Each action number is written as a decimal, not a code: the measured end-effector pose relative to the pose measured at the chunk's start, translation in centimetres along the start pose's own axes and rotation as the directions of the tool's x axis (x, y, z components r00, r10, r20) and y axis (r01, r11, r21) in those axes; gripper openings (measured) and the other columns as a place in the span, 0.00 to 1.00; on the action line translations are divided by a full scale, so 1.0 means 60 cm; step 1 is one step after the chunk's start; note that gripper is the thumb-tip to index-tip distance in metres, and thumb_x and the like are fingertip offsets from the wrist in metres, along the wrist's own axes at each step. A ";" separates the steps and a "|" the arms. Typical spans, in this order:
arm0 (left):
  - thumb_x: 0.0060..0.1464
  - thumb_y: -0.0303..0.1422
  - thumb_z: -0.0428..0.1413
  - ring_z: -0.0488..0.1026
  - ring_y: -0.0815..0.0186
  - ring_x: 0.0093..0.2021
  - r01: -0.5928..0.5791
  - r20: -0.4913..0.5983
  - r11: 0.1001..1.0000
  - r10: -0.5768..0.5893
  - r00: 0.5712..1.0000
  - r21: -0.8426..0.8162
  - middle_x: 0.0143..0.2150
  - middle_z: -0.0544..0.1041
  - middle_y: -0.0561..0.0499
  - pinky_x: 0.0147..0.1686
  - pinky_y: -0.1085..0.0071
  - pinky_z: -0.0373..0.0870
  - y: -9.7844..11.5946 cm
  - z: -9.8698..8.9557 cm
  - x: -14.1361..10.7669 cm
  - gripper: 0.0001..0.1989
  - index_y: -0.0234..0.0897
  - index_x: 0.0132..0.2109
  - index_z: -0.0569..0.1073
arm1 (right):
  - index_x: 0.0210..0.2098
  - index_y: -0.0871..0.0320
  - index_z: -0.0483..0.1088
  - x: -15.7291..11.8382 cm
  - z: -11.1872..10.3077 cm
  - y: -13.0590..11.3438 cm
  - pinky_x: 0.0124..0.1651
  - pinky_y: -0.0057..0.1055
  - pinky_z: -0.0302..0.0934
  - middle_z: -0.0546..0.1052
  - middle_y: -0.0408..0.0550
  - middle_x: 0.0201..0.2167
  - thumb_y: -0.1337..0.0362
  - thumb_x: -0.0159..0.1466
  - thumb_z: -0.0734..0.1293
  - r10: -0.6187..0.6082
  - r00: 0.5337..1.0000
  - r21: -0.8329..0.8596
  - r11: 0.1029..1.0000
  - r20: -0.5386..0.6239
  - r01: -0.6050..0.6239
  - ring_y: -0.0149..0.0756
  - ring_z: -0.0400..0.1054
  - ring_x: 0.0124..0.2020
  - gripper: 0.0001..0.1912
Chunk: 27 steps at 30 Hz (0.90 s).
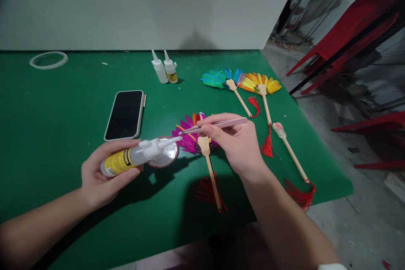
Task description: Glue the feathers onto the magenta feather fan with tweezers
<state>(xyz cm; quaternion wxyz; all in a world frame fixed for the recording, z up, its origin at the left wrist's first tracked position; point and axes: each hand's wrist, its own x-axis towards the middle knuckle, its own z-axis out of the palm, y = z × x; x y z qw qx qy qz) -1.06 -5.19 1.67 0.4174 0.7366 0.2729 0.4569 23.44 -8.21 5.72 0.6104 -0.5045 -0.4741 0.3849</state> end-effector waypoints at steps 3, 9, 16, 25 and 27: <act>0.44 0.23 0.60 0.75 0.65 0.39 -0.024 -0.008 0.999 0.024 1.000 0.026 0.46 0.75 0.48 0.32 0.75 0.74 0.004 0.003 0.005 0.24 0.42 0.50 0.69 | 0.27 0.50 0.76 0.001 -0.002 -0.002 0.31 0.30 0.67 0.78 0.41 0.25 0.62 0.51 0.72 0.020 1.000 -0.015 1.000 0.009 -0.020 0.32 0.72 0.27 0.03; 0.45 0.25 0.60 0.75 0.66 0.39 -0.055 0.017 0.987 0.053 0.998 0.153 0.44 0.76 0.48 0.36 0.75 0.74 0.005 0.005 0.010 0.21 0.39 0.49 0.70 | 0.28 0.52 0.76 0.002 -0.005 -0.006 0.31 0.30 0.68 0.78 0.42 0.25 0.62 0.52 0.71 0.003 1.000 0.054 0.999 -0.003 -0.003 0.32 0.72 0.26 0.03; 0.46 0.26 0.59 0.75 0.66 0.38 -0.056 0.010 0.977 0.055 0.998 0.205 0.44 0.76 0.48 0.35 0.75 0.73 0.006 0.002 0.006 0.22 0.40 0.50 0.70 | 0.29 0.54 0.75 0.006 -0.006 -0.003 0.31 0.31 0.69 0.78 0.43 0.25 0.61 0.53 0.71 -0.010 1.000 0.068 0.998 -0.027 0.011 0.33 0.72 0.27 0.04; 0.45 0.25 0.59 0.70 0.62 0.50 0.068 -0.218 0.997 -0.057 0.974 0.039 0.55 0.70 0.49 0.49 0.70 0.68 -0.018 0.004 0.001 0.28 0.45 0.54 0.68 | 0.28 0.55 0.75 0.032 -0.045 0.007 0.31 0.32 0.66 0.77 0.42 0.26 0.64 0.53 0.70 -0.213 0.932 -0.086 0.977 -0.293 0.196 0.31 0.71 0.25 0.03; 0.46 0.26 0.59 0.68 0.60 0.53 0.085 -0.317 0.996 -0.088 0.944 -0.025 0.56 0.69 0.48 0.52 0.68 0.65 -0.029 0.006 0.005 0.26 0.43 0.54 0.68 | 0.28 0.56 0.74 0.042 -0.067 0.007 0.30 0.32 0.65 0.76 0.41 0.25 0.65 0.53 0.70 -0.283 0.886 -0.134 0.959 -0.368 0.250 0.30 0.70 0.23 0.02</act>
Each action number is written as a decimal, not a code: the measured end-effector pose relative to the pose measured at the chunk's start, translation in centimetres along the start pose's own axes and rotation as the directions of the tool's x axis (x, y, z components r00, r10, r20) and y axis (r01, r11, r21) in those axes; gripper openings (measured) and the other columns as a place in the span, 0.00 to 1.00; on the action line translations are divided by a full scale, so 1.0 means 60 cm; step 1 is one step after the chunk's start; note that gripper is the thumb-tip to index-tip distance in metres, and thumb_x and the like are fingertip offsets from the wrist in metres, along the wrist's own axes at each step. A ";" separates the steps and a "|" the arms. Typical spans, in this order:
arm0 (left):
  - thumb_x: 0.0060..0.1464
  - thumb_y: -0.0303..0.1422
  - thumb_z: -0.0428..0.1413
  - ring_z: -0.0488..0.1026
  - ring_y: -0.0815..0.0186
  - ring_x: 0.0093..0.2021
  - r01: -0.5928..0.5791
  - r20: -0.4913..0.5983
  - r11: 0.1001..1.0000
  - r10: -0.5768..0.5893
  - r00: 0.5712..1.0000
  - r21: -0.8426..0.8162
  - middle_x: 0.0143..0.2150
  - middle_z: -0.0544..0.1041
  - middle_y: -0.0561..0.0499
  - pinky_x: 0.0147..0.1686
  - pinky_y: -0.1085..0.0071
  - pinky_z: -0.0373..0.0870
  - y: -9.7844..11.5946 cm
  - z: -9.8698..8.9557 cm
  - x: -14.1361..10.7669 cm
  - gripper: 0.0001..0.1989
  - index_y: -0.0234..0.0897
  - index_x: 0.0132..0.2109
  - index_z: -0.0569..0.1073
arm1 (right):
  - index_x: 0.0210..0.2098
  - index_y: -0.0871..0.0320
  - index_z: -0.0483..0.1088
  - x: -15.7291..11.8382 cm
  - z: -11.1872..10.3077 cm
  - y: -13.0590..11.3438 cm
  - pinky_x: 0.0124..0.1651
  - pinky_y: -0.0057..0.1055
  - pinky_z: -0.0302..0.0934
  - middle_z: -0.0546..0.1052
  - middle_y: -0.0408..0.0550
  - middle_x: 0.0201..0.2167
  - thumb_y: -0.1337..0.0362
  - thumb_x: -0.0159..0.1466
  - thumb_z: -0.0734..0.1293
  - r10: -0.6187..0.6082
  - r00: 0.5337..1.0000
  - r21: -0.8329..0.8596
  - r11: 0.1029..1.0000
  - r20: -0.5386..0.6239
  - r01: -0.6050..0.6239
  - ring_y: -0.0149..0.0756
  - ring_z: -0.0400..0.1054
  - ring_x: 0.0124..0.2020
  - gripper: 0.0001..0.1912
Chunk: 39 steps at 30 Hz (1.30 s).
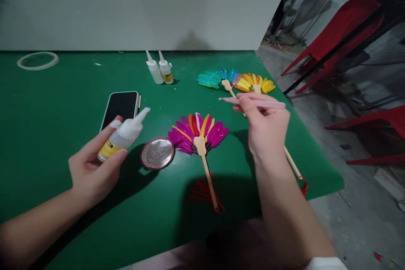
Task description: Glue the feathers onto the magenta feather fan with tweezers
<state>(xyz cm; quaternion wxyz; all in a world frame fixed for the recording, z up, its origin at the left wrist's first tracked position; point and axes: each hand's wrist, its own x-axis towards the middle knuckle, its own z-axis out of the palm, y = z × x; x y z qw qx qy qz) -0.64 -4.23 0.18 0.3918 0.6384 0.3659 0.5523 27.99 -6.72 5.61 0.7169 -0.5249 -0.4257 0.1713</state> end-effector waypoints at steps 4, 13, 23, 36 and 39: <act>0.46 0.26 0.59 0.71 0.60 0.48 0.011 -0.002 0.999 -0.011 1.000 0.036 0.51 0.73 0.47 0.51 0.64 0.65 -0.017 -0.003 0.008 0.25 0.42 0.54 0.69 | 0.28 0.57 0.75 0.018 -0.023 0.007 0.32 0.34 0.65 0.76 0.43 0.24 0.64 0.53 0.70 -0.003 1.000 -0.144 0.990 0.017 0.006 0.32 0.70 0.25 0.03; 0.51 0.31 0.54 0.73 0.61 0.43 -0.130 0.071 0.983 0.122 0.990 0.131 0.43 0.76 0.48 0.45 0.66 0.67 -0.027 -0.012 0.003 0.20 0.40 0.53 0.68 | 0.26 0.56 0.76 -0.002 -0.006 0.037 0.32 0.32 0.65 0.78 0.46 0.30 0.60 0.55 0.68 0.236 0.891 -0.539 0.842 0.387 0.011 0.35 0.71 0.29 0.07; 0.50 0.31 0.55 0.72 0.61 0.43 -0.121 0.093 0.966 0.101 0.990 0.230 0.47 0.74 0.45 0.45 0.67 0.67 -0.029 -0.019 -0.002 0.20 0.36 0.52 0.69 | 0.26 0.58 0.76 -0.006 -0.001 0.052 0.34 0.30 0.64 0.78 0.46 0.31 0.61 0.56 0.66 0.285 0.827 -0.583 0.810 0.485 0.063 0.34 0.71 0.30 0.09; 0.49 0.32 0.55 0.72 0.60 0.43 -0.086 0.109 0.967 0.061 0.992 0.240 0.47 0.74 0.45 0.45 0.65 0.67 -0.024 -0.017 -0.001 0.20 0.37 0.51 0.70 | 0.28 0.58 0.76 -0.006 0.000 0.057 0.32 0.30 0.63 0.78 0.47 0.32 0.60 0.56 0.66 0.321 0.813 -0.572 0.820 0.486 0.019 0.34 0.70 0.29 0.09; 0.49 0.33 0.55 0.72 0.59 0.44 -0.064 0.108 0.973 0.040 0.993 0.221 0.48 0.74 0.44 0.46 0.65 0.66 -0.024 -0.017 -0.001 0.20 0.37 0.51 0.70 | 0.28 0.58 0.76 -0.006 0.000 0.057 0.32 0.30 0.63 0.78 0.48 0.32 0.60 0.56 0.66 0.321 0.815 -0.570 0.822 0.483 0.014 0.34 0.70 0.29 0.09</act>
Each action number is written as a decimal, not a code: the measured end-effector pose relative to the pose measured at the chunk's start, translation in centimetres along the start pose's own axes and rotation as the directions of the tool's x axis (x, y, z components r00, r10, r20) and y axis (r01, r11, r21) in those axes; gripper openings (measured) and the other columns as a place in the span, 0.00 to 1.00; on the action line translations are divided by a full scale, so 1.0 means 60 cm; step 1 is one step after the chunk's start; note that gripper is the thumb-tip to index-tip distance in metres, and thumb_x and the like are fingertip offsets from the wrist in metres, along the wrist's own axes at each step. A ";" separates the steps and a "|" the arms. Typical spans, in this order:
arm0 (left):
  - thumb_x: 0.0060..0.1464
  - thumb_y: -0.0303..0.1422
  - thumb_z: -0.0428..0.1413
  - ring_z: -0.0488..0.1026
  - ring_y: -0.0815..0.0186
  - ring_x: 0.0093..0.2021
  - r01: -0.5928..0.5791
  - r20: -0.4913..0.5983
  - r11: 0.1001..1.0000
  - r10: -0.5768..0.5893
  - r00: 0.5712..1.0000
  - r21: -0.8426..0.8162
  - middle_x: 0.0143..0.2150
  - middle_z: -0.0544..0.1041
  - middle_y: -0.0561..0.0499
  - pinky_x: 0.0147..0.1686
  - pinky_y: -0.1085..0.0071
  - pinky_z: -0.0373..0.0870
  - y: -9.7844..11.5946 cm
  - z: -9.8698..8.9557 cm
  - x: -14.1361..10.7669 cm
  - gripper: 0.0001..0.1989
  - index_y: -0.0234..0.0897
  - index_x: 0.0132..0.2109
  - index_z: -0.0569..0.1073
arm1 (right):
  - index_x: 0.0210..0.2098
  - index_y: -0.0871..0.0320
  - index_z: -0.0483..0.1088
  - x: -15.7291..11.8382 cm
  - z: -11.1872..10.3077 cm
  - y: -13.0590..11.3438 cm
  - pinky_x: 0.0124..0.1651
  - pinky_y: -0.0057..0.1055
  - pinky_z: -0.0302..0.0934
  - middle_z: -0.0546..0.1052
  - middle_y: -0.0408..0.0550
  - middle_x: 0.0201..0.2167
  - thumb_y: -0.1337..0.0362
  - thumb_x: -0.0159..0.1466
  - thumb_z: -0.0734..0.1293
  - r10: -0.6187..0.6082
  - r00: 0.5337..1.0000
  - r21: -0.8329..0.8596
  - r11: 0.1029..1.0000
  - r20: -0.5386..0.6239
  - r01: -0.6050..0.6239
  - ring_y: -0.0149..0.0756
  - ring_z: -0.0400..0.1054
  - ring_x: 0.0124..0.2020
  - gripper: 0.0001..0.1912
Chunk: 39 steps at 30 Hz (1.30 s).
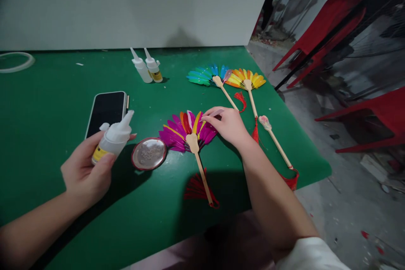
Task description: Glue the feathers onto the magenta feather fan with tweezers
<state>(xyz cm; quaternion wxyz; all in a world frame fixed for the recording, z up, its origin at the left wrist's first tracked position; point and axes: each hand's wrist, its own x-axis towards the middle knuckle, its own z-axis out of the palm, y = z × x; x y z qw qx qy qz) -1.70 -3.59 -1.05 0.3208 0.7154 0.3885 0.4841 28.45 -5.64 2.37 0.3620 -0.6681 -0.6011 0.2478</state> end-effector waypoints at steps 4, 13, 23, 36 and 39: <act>0.48 0.32 0.55 0.72 0.59 0.43 0.008 0.002 1.000 -0.008 1.000 -0.023 0.48 0.74 0.44 0.46 0.64 0.66 -0.002 0.002 -0.001 0.20 0.36 0.51 0.70 | 0.28 0.58 0.76 0.000 0.000 0.000 0.32 0.31 0.63 0.78 0.47 0.32 0.60 0.56 0.65 -0.010 1.000 -0.001 1.000 0.005 0.010 0.33 0.70 0.29 0.09; 0.48 0.34 0.55 0.72 0.60 0.41 0.009 -0.004 0.999 -0.009 1.000 0.039 0.46 0.75 0.44 0.43 0.65 0.68 0.000 -0.001 -0.001 0.20 0.37 0.50 0.71 | 0.26 0.57 0.77 0.000 -0.017 0.000 0.35 0.31 0.64 0.78 0.47 0.32 0.60 0.56 0.66 -0.034 0.997 -0.030 0.999 -0.076 0.032 0.35 0.71 0.32 0.09; 0.49 0.31 0.56 0.72 0.59 0.44 0.000 0.022 1.000 0.000 1.000 -0.024 0.48 0.74 0.44 0.47 0.65 0.66 -0.002 0.001 -0.002 0.21 0.39 0.51 0.70 | 0.26 0.58 0.76 0.001 -0.001 0.000 0.32 0.30 0.63 0.78 0.47 0.31 0.60 0.56 0.66 -0.020 1.000 -0.007 1.000 -0.019 0.020 0.33 0.70 0.29 0.09; 0.49 0.33 0.55 0.72 0.58 0.44 0.053 0.030 0.999 -0.052 0.998 -0.014 0.49 0.73 0.43 0.47 0.62 0.66 -0.005 -0.001 -0.005 0.21 0.38 0.51 0.69 | 0.29 0.59 0.76 0.002 -0.005 0.006 0.31 0.29 0.62 0.78 0.47 0.32 0.59 0.56 0.66 0.000 0.999 0.040 0.999 0.040 -0.002 0.33 0.70 0.28 0.10; 0.49 0.33 0.55 0.72 0.57 0.45 0.045 0.035 0.999 -0.044 0.998 -0.005 0.50 0.73 0.45 0.47 0.62 0.66 -0.003 0.000 -0.005 0.21 0.41 0.52 0.69 | 0.30 0.59 0.75 0.002 -0.006 0.009 0.30 0.29 0.62 0.78 0.47 0.30 0.59 0.55 0.67 0.020 0.998 0.084 0.996 0.058 -0.025 0.34 0.71 0.28 0.10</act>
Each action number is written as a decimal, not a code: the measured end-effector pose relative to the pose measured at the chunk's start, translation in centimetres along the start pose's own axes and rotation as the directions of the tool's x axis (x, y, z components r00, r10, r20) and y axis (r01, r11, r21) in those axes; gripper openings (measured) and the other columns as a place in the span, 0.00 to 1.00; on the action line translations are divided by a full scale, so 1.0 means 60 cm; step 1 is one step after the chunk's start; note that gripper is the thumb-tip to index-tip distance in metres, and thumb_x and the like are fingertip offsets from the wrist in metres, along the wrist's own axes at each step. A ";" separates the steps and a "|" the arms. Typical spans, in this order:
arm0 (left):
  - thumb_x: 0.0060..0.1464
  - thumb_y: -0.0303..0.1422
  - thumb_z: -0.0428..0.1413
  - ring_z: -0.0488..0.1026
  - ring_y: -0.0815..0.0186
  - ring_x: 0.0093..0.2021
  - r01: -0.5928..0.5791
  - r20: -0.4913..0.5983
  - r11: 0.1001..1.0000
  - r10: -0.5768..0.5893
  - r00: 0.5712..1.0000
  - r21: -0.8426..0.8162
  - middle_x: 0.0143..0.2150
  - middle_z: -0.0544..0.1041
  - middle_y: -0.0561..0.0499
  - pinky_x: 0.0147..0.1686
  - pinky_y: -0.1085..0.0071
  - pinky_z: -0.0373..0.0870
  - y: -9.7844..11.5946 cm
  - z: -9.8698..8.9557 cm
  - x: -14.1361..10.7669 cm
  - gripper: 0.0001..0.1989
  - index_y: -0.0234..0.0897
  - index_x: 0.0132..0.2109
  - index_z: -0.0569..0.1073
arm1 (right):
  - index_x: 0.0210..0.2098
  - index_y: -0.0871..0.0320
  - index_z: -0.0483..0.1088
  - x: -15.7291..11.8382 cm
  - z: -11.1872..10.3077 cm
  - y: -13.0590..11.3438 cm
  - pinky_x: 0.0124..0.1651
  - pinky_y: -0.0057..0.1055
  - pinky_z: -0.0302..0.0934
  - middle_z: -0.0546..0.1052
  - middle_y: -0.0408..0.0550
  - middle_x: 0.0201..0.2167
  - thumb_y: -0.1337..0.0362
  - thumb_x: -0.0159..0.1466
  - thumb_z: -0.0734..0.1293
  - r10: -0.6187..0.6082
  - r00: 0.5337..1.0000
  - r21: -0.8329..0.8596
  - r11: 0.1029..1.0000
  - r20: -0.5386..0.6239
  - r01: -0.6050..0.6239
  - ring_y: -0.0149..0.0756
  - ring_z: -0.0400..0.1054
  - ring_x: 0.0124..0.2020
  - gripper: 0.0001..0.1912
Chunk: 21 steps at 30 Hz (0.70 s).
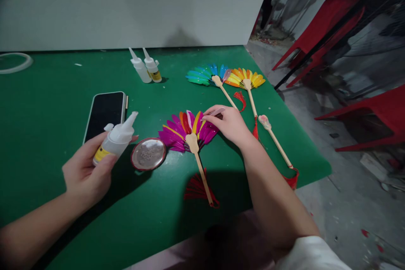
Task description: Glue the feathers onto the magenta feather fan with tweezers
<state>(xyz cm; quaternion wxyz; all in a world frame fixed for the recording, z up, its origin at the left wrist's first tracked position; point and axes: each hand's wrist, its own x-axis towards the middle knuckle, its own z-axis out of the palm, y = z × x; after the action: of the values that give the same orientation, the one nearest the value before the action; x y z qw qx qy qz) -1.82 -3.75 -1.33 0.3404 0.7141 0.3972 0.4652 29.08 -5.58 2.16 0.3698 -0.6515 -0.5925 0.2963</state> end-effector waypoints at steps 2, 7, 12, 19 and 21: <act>0.49 0.32 0.55 0.72 0.57 0.45 -0.005 0.004 1.000 0.005 1.000 0.002 0.51 0.73 0.45 0.47 0.62 0.66 0.002 0.000 0.000 0.21 0.43 0.52 0.69 | 0.32 0.59 0.74 0.000 0.000 0.002 0.30 0.29 0.62 0.77 0.47 0.28 0.59 0.55 0.67 0.018 1.000 0.033 0.999 0.016 -0.019 0.35 0.71 0.28 0.10; 0.49 0.32 0.56 0.71 0.56 0.47 0.048 -0.001 0.998 -0.048 0.999 -0.032 0.52 0.72 0.46 0.47 0.61 0.66 0.002 0.000 -0.001 0.21 0.45 0.52 0.68 | 0.33 0.59 0.74 -0.001 0.001 0.004 0.31 0.29 0.62 0.78 0.47 0.29 0.59 0.55 0.67 0.039 0.998 0.053 0.998 0.058 -0.042 0.35 0.71 0.29 0.10; 0.47 0.29 0.57 0.71 0.64 0.47 0.070 -0.018 0.987 -0.074 0.997 -0.146 0.51 0.72 0.53 0.48 0.70 0.66 0.012 0.009 0.005 0.24 0.50 0.52 0.68 | 0.33 0.59 0.74 -0.001 0.001 0.001 0.30 0.28 0.61 0.77 0.48 0.29 0.58 0.55 0.67 0.045 0.997 0.032 0.998 0.067 -0.047 0.34 0.70 0.29 0.11; 0.45 0.29 0.60 0.69 0.70 0.37 0.211 0.064 0.970 -0.204 0.977 -0.120 0.37 0.72 0.54 0.39 0.75 0.67 0.064 0.035 0.054 0.14 0.42 0.41 0.70 | 0.33 0.60 0.74 0.000 0.000 0.001 0.30 0.29 0.61 0.77 0.48 0.28 0.58 0.55 0.66 0.048 0.995 0.062 0.997 0.091 -0.053 0.34 0.70 0.29 0.12; 0.47 0.32 0.58 0.69 0.69 0.34 0.186 0.200 0.980 -0.169 0.965 -0.065 0.32 0.71 0.54 0.37 0.71 0.67 0.081 0.058 0.088 0.08 0.38 0.36 0.68 | 0.33 0.60 0.74 0.000 0.000 0.002 0.30 0.29 0.61 0.77 0.48 0.28 0.59 0.55 0.66 0.043 0.994 0.083 0.995 0.098 -0.051 0.34 0.70 0.28 0.11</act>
<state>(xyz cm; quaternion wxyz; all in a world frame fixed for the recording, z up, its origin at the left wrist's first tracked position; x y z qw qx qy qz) 3.96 -1.69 3.73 0.4471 0.7028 0.4049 0.3770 29.16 -5.57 2.07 0.3611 -0.6337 -0.5811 0.3610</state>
